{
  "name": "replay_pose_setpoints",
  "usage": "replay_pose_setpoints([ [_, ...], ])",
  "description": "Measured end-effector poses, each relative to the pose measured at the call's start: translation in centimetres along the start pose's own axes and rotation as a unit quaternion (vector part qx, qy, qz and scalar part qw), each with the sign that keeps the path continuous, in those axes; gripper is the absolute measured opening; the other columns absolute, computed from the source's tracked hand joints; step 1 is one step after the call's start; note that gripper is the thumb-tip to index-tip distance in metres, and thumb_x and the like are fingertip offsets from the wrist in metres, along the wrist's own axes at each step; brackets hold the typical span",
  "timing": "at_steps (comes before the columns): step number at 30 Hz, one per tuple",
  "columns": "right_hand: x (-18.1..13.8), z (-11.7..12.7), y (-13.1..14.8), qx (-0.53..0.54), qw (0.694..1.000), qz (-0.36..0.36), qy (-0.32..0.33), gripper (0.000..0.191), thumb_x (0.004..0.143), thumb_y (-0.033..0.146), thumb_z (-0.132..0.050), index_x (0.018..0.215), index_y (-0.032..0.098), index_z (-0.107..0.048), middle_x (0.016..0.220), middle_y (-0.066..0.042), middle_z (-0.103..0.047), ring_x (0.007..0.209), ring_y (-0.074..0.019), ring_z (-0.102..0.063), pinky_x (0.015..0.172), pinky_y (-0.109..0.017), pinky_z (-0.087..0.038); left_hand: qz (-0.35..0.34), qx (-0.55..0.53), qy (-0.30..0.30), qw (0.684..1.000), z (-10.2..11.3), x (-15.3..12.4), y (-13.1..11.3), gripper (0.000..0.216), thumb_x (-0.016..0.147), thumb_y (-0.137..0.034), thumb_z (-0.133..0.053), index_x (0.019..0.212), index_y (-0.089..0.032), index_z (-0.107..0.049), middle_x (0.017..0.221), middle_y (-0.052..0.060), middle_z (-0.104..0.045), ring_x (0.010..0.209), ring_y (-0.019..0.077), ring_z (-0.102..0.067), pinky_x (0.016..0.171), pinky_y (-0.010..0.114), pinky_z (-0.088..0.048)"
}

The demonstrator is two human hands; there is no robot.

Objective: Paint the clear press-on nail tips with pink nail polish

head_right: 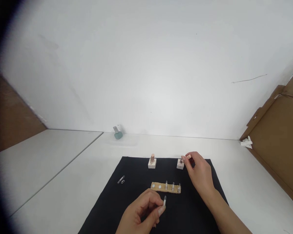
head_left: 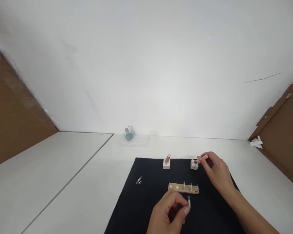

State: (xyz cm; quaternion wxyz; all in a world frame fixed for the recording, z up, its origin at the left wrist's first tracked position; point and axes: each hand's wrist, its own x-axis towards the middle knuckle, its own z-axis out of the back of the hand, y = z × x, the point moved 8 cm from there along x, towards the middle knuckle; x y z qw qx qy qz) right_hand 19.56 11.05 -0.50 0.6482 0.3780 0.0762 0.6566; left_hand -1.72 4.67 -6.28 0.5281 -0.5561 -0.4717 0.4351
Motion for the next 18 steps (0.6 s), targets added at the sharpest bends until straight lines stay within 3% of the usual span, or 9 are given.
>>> replay_pose_setpoints([
  [9,1.0,-0.4,0.3,-0.027,1.000,-0.001,0.008,0.038,0.102,0.056,-0.048,0.087,0.025,-0.065,0.085,-0.005,-0.077,0.075,-0.0234,-0.071,0.068,-0.033,-0.051,0.005,-0.002,0.005,1.000,-0.1,0.1,0.4,0.010,0.077,-0.024,-0.076,0.071,-0.021,-0.069,0.071,-0.003,-0.061,0.054,0.0122,-0.057,0.054,0.023,-0.045],
  [18,2.6,-1.5,1.8,-0.085,0.993,0.012,0.081,0.028,0.096,0.041,-0.058,0.073,0.026,-0.058,0.070,0.002,-0.071,0.055,-0.0179,-0.061,0.056,-0.028,-0.040,0.011,0.010,0.015,1.000,-0.2,0.1,0.8,0.013,0.076,-0.028,-0.076,0.070,-0.021,-0.068,0.070,-0.003,-0.058,0.053,0.0124,-0.055,0.052,0.023,-0.044],
])
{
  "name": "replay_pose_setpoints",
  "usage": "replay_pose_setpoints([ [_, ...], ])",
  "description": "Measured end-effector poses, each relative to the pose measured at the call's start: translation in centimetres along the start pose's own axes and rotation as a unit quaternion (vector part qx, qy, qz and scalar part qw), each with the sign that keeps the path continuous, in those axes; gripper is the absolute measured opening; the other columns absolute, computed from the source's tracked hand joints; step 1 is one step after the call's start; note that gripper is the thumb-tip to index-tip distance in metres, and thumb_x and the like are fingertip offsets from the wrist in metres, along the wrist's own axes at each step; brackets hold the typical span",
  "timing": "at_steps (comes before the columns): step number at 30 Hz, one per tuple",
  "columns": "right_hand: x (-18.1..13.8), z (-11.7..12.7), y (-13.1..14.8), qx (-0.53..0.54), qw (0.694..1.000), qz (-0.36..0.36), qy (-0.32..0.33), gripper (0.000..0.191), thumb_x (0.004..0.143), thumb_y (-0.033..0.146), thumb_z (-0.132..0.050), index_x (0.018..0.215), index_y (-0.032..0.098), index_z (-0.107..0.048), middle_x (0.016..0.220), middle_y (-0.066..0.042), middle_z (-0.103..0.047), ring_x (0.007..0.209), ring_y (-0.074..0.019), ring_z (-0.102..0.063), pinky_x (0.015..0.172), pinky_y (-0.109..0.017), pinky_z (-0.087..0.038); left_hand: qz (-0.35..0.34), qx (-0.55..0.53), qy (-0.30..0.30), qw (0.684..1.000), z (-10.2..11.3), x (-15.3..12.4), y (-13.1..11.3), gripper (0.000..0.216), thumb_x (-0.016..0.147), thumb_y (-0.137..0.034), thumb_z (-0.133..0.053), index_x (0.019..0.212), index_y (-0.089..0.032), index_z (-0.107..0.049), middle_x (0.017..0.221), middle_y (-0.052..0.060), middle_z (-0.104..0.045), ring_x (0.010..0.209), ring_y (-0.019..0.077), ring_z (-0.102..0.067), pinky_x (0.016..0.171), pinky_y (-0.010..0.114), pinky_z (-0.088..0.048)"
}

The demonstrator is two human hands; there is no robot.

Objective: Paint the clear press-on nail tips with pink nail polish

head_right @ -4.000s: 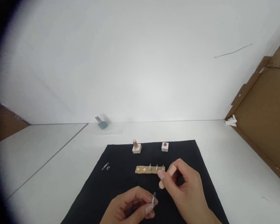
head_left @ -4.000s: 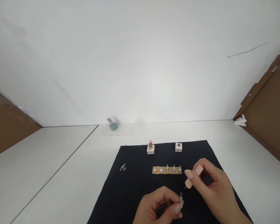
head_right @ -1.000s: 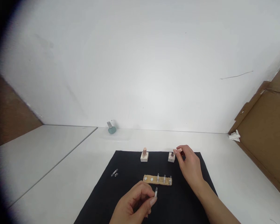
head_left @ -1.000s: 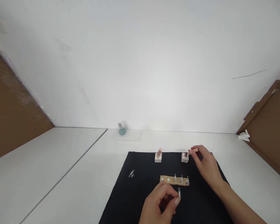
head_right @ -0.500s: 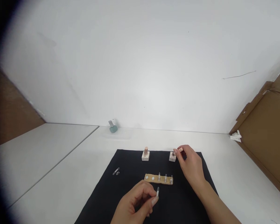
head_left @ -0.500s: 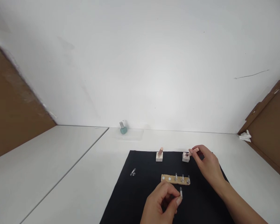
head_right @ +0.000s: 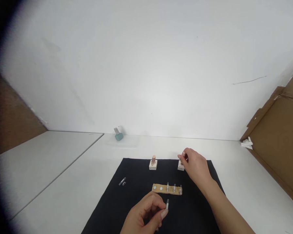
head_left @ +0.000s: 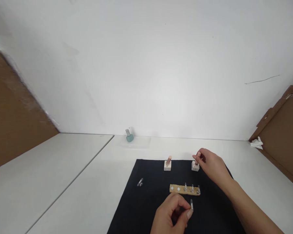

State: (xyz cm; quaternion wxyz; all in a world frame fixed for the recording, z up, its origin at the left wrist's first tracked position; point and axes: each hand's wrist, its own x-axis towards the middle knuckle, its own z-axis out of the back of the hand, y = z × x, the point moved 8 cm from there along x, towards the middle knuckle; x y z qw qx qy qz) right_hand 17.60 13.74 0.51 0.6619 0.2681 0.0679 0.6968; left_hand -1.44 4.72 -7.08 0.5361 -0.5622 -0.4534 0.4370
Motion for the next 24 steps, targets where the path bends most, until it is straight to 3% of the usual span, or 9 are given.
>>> replay_pose_setpoints([
  [8,0.1,-0.9,-1.0,0.023,0.999,-0.002,0.035,0.020,0.095,0.036,-0.054,0.079,0.027,-0.060,0.076,0.001,-0.074,0.061,-0.0192,-0.064,0.058,-0.029,-0.041,0.004,0.017,-0.010,1.000,0.1,0.2,-0.2,0.011,0.077,-0.028,-0.074,0.070,-0.022,-0.068,0.071,-0.003,-0.058,0.055,0.0133,-0.055,0.054,0.024,-0.045],
  [17,0.2,-0.2,-2.2,0.058,0.996,-0.070,0.002,0.039,0.099,0.053,-0.052,0.073,0.026,-0.057,0.071,0.001,-0.074,0.061,-0.0199,-0.063,0.059,-0.029,-0.041,0.020,0.020,-0.009,1.000,0.2,0.3,0.0,0.009,0.077,-0.024,-0.074,0.070,-0.022,-0.068,0.067,-0.004,-0.056,0.056,0.0134,-0.055,0.054,0.023,-0.045],
  [24,0.1,-1.1,-1.4,0.081,0.995,-0.026,0.055,0.026,0.098,0.041,-0.055,0.077,0.026,-0.060,0.076,0.000,-0.075,0.063,-0.0198,-0.063,0.061,-0.030,-0.042,0.017,0.018,-0.007,1.000,0.2,0.3,0.0,0.008,0.077,-0.022,-0.074,0.070,-0.021,-0.069,0.067,-0.005,-0.056,0.055,0.0123,-0.056,0.054,0.021,-0.045],
])
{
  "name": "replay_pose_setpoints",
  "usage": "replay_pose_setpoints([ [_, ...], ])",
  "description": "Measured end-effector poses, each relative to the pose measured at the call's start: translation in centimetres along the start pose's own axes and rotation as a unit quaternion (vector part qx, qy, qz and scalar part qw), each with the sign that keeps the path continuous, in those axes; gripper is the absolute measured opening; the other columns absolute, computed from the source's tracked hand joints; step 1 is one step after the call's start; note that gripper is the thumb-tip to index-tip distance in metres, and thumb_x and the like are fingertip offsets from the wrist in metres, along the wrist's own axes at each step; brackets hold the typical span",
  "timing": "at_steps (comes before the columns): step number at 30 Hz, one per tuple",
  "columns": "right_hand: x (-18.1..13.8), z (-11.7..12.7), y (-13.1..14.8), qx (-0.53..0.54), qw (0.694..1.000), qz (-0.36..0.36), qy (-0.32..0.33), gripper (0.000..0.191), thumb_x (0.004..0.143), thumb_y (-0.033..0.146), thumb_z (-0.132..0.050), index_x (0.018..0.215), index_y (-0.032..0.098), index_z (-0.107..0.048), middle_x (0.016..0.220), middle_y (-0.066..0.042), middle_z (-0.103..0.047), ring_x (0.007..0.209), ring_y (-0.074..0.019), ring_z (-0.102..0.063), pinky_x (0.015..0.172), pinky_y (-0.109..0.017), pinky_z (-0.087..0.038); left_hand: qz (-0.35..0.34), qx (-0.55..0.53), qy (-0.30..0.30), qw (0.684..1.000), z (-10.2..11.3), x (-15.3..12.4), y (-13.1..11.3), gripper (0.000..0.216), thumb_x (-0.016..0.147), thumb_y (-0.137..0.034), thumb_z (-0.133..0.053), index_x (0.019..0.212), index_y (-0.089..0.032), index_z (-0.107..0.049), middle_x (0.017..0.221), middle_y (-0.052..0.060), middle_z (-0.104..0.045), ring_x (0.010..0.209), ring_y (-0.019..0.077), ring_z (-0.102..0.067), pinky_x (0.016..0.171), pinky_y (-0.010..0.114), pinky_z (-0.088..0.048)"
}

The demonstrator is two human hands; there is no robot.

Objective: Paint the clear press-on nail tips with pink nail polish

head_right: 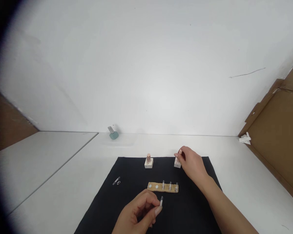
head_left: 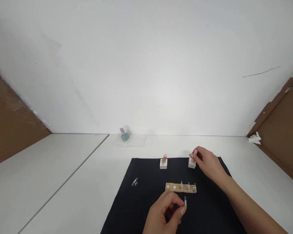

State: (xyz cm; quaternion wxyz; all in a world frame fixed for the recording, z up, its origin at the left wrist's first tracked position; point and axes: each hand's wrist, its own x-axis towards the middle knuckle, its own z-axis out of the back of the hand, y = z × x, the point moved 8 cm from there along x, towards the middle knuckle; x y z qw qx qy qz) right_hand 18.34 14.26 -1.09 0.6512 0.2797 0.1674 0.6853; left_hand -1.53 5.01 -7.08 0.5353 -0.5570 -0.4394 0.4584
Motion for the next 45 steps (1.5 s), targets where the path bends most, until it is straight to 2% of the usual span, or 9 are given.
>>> replay_pose_setpoints([
  [4,0.3,-0.6,-0.4,0.031,0.999,0.027,0.030,0.018,0.100,0.033,-0.047,0.110,0.026,-0.061,0.089,0.000,-0.077,0.082,-0.0209,-0.071,0.074,-0.032,-0.050,-0.004,0.006,0.001,1.000,0.0,0.0,0.0,0.008,0.077,-0.020,-0.072,0.070,-0.021,-0.069,0.067,-0.005,-0.055,0.056,0.0120,-0.055,0.055,0.021,-0.044],
  [6,0.5,-0.7,-0.9,0.036,0.999,0.022,0.031,0.020,0.101,0.031,-0.045,0.116,0.027,-0.057,0.088,0.000,-0.078,0.083,-0.0210,-0.072,0.074,-0.032,-0.051,-0.004,0.008,0.001,1.000,0.0,0.0,0.0,0.007,0.077,-0.020,-0.071,0.070,-0.021,-0.069,0.068,-0.005,-0.056,0.056,0.0122,-0.054,0.056,0.022,-0.044],
  [10,0.4,-0.4,-1.4,0.008,1.000,-0.006,0.005,0.010,0.099,0.034,-0.050,0.099,0.027,-0.056,0.088,-0.001,-0.077,0.075,-0.0225,-0.069,0.067,-0.032,-0.047,0.000,0.006,0.001,1.000,0.0,0.0,0.0,0.008,0.078,-0.021,-0.070,0.070,-0.021,-0.069,0.068,-0.005,-0.055,0.057,0.0126,-0.054,0.056,0.022,-0.044],
  [16,-0.2,-0.1,-0.1,-0.028,1.000,-0.002,-0.012,0.016,0.097,0.036,-0.054,0.084,0.027,-0.053,0.079,0.000,-0.074,0.068,-0.0225,-0.064,0.065,-0.032,-0.040,-0.013,0.002,-0.016,1.000,0.4,0.0,-0.6,0.011,0.080,-0.023,-0.071,0.070,-0.021,-0.069,0.069,-0.005,-0.055,0.057,0.0124,-0.055,0.055,0.021,-0.045],
  [22,0.2,-0.3,-0.9,0.004,1.000,0.000,0.018,0.014,0.100,0.036,-0.050,0.089,0.027,-0.054,0.083,0.001,-0.077,0.069,-0.0211,-0.064,0.065,-0.031,-0.043,-0.022,-0.019,-0.035,0.999,1.0,0.1,-1.2,0.011,0.083,-0.025,-0.072,0.072,-0.022,-0.070,0.073,-0.004,-0.058,0.057,0.0118,-0.058,0.055,0.020,-0.048],
  [27,0.3,-0.2,-1.3,0.027,1.000,-0.008,0.000,0.012,0.101,0.036,-0.046,0.099,0.028,-0.054,0.089,0.001,-0.078,0.081,-0.0219,-0.069,0.071,-0.032,-0.047,-0.036,-0.012,-0.033,0.999,0.9,0.0,-1.5,0.013,0.084,-0.025,-0.072,0.071,-0.022,-0.069,0.074,-0.003,-0.060,0.057,0.0116,-0.059,0.055,0.019,-0.049],
  [35,-0.2,-0.3,-0.8,0.005,1.000,-0.007,-0.009,0.017,0.098,0.038,-0.052,0.086,0.027,-0.050,0.082,-0.001,-0.075,0.066,-0.0220,-0.062,0.065,-0.033,-0.040,-0.043,0.015,-0.008,0.999,0.7,0.1,-1.4,0.013,0.086,-0.022,-0.070,0.073,-0.022,-0.070,0.074,-0.003,-0.060,0.059,0.0125,-0.059,0.056,0.020,-0.049],
  [42,0.2,-0.7,-1.6,0.061,0.998,-0.009,-0.016,0.017,0.102,0.040,-0.043,0.095,0.027,-0.052,0.085,-0.001,-0.076,0.075,-0.0224,-0.065,0.069,-0.032,-0.046,-0.033,0.029,0.005,0.999,0.7,0.2,-1.2,0.012,0.084,-0.022,-0.070,0.072,-0.022,-0.069,0.072,-0.003,-0.060,0.059,0.0138,-0.060,0.057,0.021,-0.049],
  [45,0.2,-0.9,-1.6,0.075,0.997,-0.003,-0.012,0.017,0.102,0.041,-0.045,0.096,0.027,-0.053,0.088,-0.002,-0.076,0.079,-0.0225,-0.066,0.071,-0.033,-0.047,-0.031,0.023,-0.015,0.999,0.8,0.1,-1.1,0.012,0.084,-0.022,-0.070,0.071,-0.022,-0.069,0.071,-0.004,-0.059,0.059,0.0130,-0.058,0.056,0.021,-0.047],
])
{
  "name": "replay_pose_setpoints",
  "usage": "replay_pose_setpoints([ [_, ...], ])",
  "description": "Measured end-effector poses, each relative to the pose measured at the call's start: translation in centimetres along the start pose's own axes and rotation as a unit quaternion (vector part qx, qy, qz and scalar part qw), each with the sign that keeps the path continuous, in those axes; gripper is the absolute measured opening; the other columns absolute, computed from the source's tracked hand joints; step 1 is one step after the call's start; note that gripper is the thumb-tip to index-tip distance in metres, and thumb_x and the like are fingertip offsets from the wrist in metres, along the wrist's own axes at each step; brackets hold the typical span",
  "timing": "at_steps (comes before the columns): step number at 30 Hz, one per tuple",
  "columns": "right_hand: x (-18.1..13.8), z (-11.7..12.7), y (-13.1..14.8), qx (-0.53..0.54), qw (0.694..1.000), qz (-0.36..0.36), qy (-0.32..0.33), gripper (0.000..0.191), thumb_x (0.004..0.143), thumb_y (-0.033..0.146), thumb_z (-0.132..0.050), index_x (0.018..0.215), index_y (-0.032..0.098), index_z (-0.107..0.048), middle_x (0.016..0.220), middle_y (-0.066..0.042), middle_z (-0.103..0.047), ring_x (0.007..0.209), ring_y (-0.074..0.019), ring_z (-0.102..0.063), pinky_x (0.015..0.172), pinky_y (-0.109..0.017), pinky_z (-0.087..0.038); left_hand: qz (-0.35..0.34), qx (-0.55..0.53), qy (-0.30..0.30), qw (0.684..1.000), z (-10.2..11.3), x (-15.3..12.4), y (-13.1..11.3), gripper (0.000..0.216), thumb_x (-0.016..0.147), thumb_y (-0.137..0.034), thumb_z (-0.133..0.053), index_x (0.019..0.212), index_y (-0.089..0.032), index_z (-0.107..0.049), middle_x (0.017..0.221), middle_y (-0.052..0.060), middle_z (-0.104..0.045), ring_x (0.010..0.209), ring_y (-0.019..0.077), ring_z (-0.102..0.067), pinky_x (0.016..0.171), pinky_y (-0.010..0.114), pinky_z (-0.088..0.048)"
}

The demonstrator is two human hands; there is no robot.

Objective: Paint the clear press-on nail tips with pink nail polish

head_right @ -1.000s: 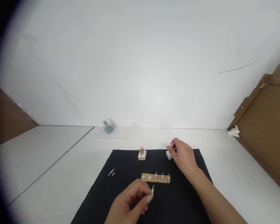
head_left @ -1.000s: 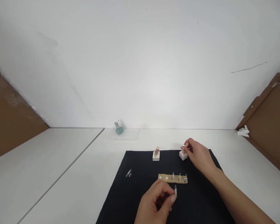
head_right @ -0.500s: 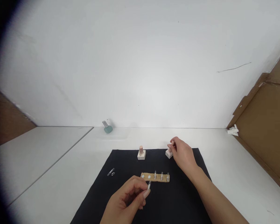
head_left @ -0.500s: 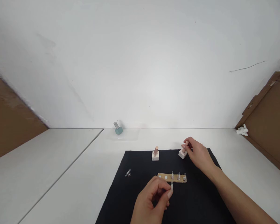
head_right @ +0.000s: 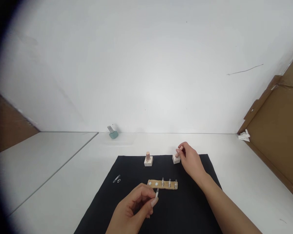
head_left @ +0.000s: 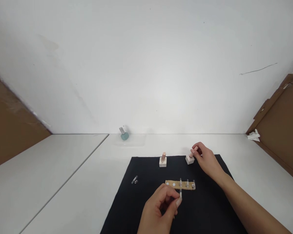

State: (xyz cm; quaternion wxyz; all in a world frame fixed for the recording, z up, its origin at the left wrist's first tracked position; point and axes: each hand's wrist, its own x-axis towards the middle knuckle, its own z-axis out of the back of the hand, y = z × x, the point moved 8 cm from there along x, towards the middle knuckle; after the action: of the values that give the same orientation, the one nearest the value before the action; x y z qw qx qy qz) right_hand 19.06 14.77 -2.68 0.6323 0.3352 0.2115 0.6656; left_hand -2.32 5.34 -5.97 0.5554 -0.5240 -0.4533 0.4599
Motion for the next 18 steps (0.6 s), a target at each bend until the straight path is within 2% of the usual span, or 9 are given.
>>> replay_pose_setpoints([
  [2,0.0,-0.2,0.1,0.004,1.000,0.005,0.008,0.017,0.101,0.041,-0.046,0.095,0.027,-0.054,0.088,-0.002,-0.075,0.079,-0.0226,-0.067,0.071,-0.033,-0.048,0.002,-0.009,-0.012,1.000,0.1,0.0,0.0,0.013,0.083,-0.023,-0.070,0.070,-0.022,-0.069,0.071,-0.004,-0.058,0.058,0.0127,-0.057,0.056,0.020,-0.047],
  [9,0.0,0.2,0.5,0.027,1.000,0.006,0.004,0.016,0.099,0.039,-0.050,0.092,0.026,-0.057,0.084,-0.002,-0.076,0.078,-0.0223,-0.069,0.070,-0.033,-0.049,0.007,-0.006,0.001,1.000,-0.2,0.0,0.0,0.013,0.082,-0.026,-0.072,0.070,-0.021,-0.069,0.070,-0.004,-0.058,0.058,0.0129,-0.058,0.056,0.021,-0.048],
  [14,-0.2,1.5,1.4,0.039,0.999,0.003,-0.036,0.017,0.098,0.042,-0.053,0.093,0.027,-0.059,0.084,-0.002,-0.076,0.082,-0.0245,-0.070,0.077,-0.037,-0.049,-0.005,-0.007,-0.018,1.000,0.0,-0.1,-0.3,0.014,0.083,-0.029,-0.072,0.071,-0.022,-0.070,0.072,-0.004,-0.059,0.057,0.0122,-0.057,0.055,0.020,-0.048],
  [18,-0.3,3.9,2.3,0.062,0.994,0.002,-0.090,0.022,0.097,0.047,-0.058,0.093,0.026,-0.060,0.086,-0.003,-0.078,0.083,-0.0245,-0.068,0.081,-0.038,-0.048,0.004,-0.034,-0.013,0.999,0.0,-0.1,-0.2,0.015,0.082,-0.031,-0.076,0.072,-0.022,-0.071,0.074,-0.003,-0.062,0.058,0.0123,-0.061,0.054,0.020,-0.051],
])
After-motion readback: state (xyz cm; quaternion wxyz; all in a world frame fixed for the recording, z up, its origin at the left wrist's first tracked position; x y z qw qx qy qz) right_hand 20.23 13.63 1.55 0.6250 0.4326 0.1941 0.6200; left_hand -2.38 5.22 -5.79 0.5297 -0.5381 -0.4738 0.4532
